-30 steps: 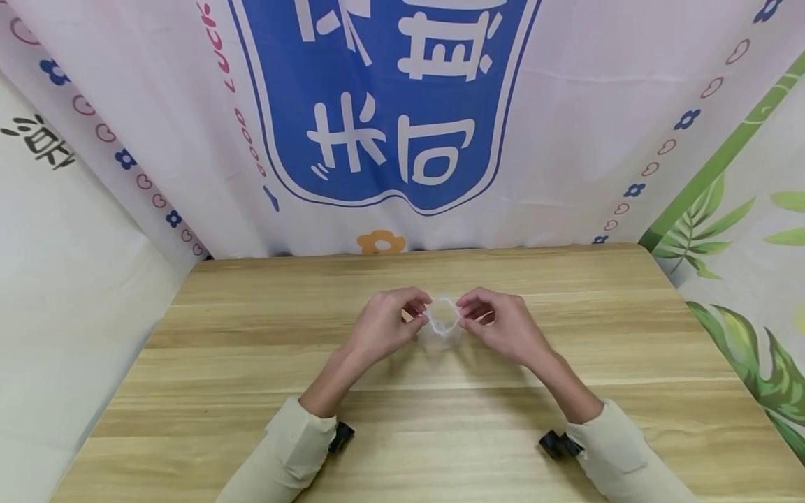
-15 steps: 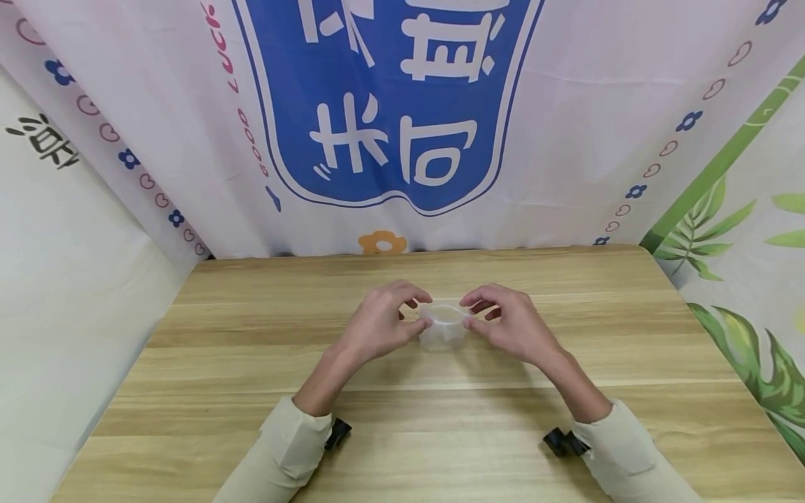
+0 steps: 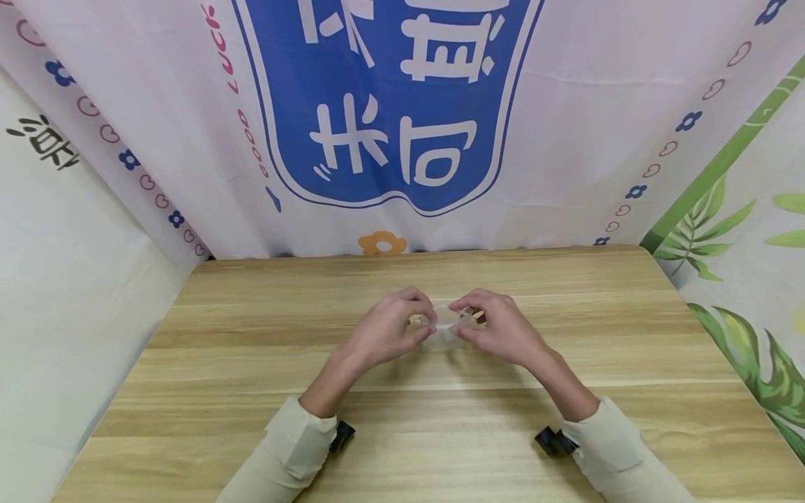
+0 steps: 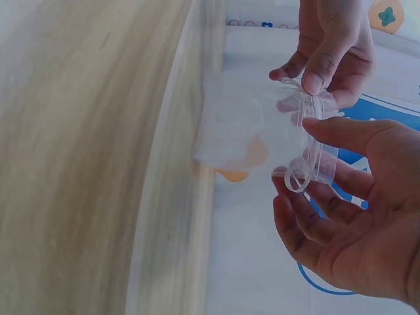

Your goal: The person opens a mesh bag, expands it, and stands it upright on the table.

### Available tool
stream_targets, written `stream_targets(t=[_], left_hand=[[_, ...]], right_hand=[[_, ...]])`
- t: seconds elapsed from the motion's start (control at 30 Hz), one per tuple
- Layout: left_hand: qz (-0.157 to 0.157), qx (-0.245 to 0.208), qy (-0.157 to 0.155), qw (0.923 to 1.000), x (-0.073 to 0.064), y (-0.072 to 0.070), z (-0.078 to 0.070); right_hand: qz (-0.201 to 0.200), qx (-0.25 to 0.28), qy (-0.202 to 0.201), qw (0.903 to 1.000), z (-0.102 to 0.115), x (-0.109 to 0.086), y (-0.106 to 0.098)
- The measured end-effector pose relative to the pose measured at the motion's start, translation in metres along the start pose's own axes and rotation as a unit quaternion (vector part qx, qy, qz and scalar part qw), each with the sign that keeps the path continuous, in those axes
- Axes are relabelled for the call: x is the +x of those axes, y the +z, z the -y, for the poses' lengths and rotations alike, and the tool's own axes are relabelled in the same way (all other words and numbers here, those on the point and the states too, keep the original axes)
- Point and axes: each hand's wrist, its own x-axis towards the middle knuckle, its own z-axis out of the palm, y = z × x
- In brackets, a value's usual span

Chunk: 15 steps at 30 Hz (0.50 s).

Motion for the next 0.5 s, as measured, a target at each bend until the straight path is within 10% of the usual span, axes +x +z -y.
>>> stream_targets(t=[0.5], left_hand=[[0.067, 0.021, -0.005, 0.9975, -0.0029, -0.0069, -0.0020]], right_hand=[[-0.010, 0.007, 0.017, 0.9998, 0.0017, -0.0009, 0.0058]])
